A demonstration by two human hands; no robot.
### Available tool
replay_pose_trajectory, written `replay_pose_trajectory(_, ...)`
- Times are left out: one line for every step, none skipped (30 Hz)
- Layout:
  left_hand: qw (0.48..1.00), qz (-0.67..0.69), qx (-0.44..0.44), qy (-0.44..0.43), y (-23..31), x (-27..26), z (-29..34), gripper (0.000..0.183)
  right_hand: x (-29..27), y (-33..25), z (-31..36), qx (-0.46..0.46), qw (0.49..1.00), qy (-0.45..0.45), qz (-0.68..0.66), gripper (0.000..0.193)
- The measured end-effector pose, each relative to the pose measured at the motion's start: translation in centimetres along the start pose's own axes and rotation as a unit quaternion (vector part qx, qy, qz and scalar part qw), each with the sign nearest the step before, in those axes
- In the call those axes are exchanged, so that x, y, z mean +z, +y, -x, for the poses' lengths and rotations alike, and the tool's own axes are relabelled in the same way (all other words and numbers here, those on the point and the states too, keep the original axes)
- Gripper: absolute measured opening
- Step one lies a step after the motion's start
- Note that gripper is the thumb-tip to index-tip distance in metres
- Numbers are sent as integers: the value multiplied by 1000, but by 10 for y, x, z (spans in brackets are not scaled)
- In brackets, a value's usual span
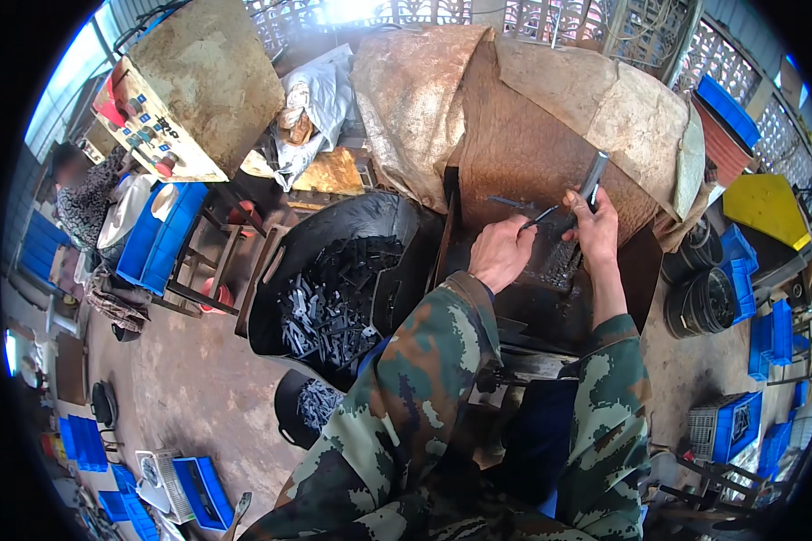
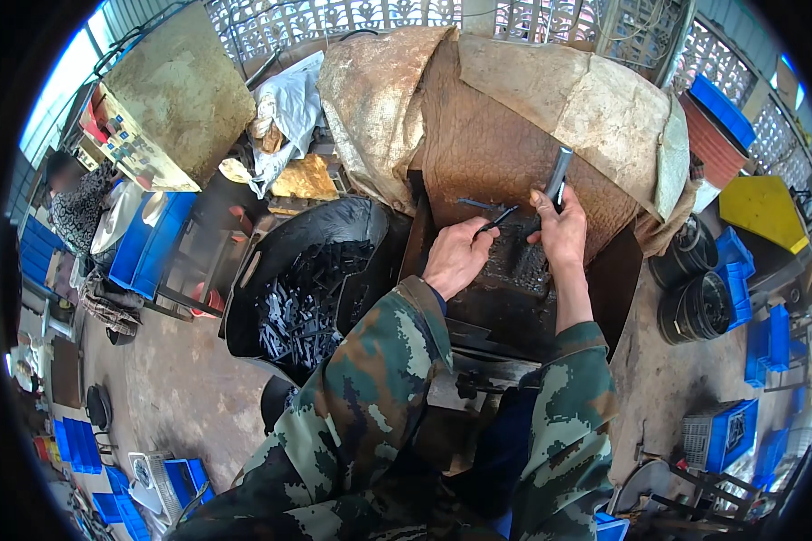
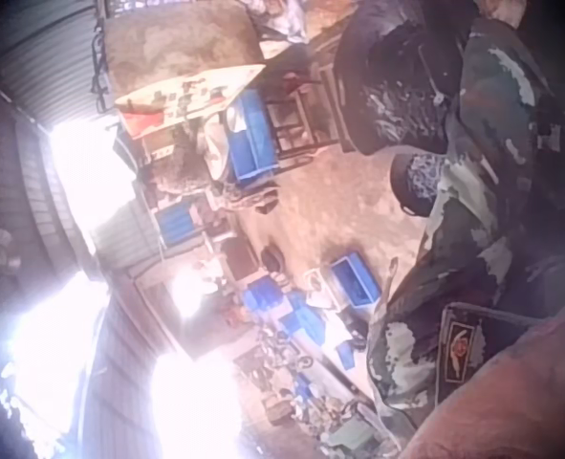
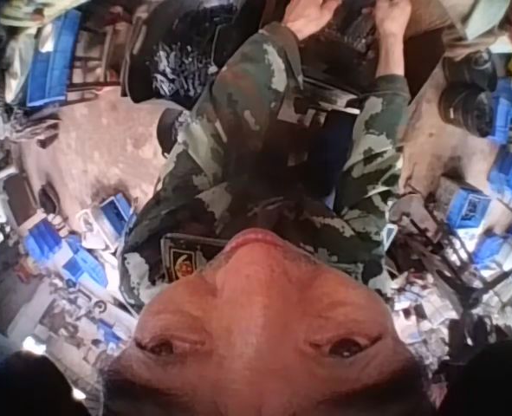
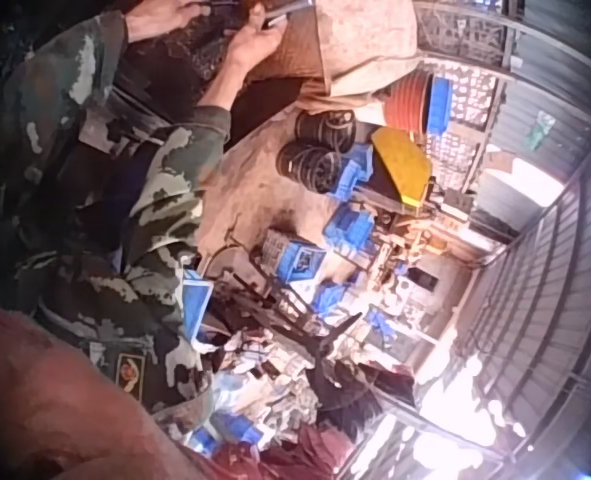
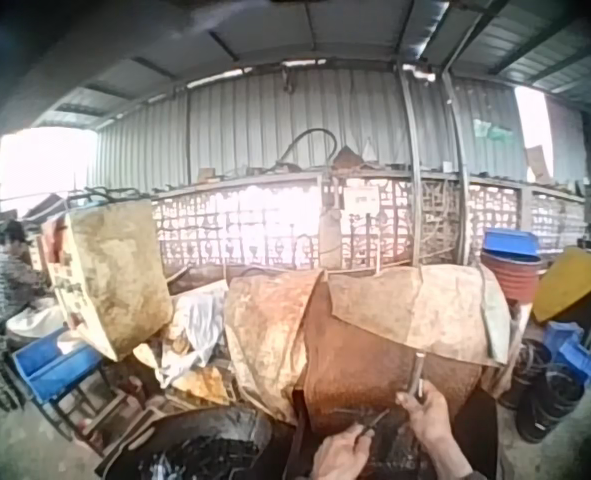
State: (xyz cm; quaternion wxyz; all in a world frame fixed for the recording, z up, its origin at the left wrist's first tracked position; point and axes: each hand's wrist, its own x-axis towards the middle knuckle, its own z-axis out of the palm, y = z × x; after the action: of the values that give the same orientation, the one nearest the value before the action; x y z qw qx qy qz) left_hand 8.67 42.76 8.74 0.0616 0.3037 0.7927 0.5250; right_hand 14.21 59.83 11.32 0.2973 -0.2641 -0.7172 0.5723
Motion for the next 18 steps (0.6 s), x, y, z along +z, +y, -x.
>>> replay_pose_trajectory(1000,1,0,-1,0,1,0,26,-1,0,0,4,1000,1,1,25)
replay_pose_trajectory(1000,9,3,-2,-1,2,-1,24,-2,0,-1,7,1000,2,1,25)
replay_pose_trajectory(1000,16,5,-3,-1,3,-1,24,-2,1,0,7,1000,2,2,25)
replay_pose_trajectory(1000,17,5,-3,-2,3,-1,24,-2,1,0,7,1000,3,4,25)
replay_pose_trajectory(1000,15,6,-2,-2,4,-1,24,-2,1,0,6,1000,4,6,25)
replay_pose_trajectory(1000,15,8,-2,-1,7,-2,24,-6,1,0,5,1000,7,8,25)
replay_pose_trajectory(1000,13,7,-1,-1,4,-2,24,-4,0,0,5,1000,5,4,24)
replay_pose_trajectory(1000,7,6,0,0,3,-1,24,-3,0,0,5,1000,4,1,24)
replay_pose_trajectory(1000,2,4,1,0,1,-1,26,-2,0,0,5,1000,2,0,24)
replay_pose_trajectory(1000,2,4,1,1,1,-1,26,-1,-1,1,6,1000,3,1,24)
replay_pose_trajectory(1000,3,5,1,1,1,-1,25,-1,-1,1,7,1000,4,2,24)
replay_pose_trajectory(1000,3,5,1,1,1,-1,25,-2,0,0,7,1000,4,2,24)
replay_pose_trajectory(1000,3,5,1,0,2,-1,25,-2,1,-1,4,1000,4,2,24)
replay_pose_trajectory(1000,6,5,0,0,2,-1,25,-2,2,-1,1,1000,3,3,24)
replay_pose_trajectory(1000,8,6,-1,-1,3,-2,25,-3,4,-2,1,1000,4,3,24)
replay_pose_trajectory(1000,8,6,-1,-1,3,-2,25,-3,4,-2,2,1000,4,2,24)
replay_pose_trajectory(1000,8,7,0,-2,3,-2,25,-2,4,-2,2,1000,4,2,23)
replay_pose_trajectory(1000,7,8,1,-2,3,-2,25,-2,4,-2,3,1000,4,2,23)
